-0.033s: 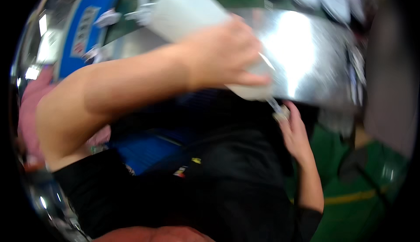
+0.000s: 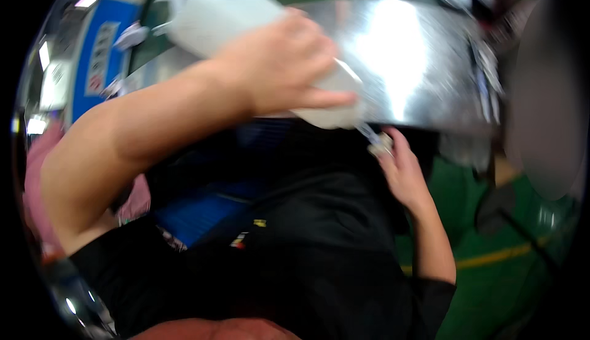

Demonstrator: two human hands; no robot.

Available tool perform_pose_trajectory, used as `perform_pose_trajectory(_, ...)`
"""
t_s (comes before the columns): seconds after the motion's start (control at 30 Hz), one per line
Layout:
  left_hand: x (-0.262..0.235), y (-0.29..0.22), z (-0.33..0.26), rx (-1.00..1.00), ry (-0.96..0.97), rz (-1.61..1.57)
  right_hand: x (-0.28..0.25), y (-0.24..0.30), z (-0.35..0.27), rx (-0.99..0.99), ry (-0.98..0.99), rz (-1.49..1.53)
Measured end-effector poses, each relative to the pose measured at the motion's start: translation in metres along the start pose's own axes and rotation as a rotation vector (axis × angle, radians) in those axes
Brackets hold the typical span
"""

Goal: The person applies a liquid substance from a syringe along the seams of several white and blue sneakers on a metal workbench. The person handles each shoe one at a time, rotating it to access different edges, and places each shoe back on the table after treatment.

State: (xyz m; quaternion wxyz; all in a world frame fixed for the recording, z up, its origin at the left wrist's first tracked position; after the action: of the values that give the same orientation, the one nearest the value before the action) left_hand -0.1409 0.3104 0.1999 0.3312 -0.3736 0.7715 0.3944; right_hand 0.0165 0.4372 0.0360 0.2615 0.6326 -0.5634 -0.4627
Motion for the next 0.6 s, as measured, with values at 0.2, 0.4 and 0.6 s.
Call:
perform_pose_trajectory(0.2,-0.024,-0.012,0.024,0.026,-0.025,0.178,-0.018,-0.034,-0.005,0.111,-0.022,-0.034)
perform_pose_trajectory(0.4,-0.019,-0.014,0.038,0.027,0.031,0.220,-0.022,-0.056,0.002,0.202,-0.034,-0.038)
perform_pose_trajectory(0.6,-0.023,-0.013,0.038,0.017,-0.049,0.090,-0.031,-0.061,-0.006,0.215,-0.029,0.046)
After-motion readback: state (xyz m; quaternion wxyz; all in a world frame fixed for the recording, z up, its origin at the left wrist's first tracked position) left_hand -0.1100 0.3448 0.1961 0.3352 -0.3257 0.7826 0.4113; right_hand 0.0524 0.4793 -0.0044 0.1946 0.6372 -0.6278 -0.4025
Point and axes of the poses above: each hand's wrist, its own z-axis towards the middle knuckle, its own x-axis out of the palm, y = z × x, the point moved 5 cm from there along z, towards the middle knuckle, and after that the axes turned 10 degrees about x, right-handed, at the moved point
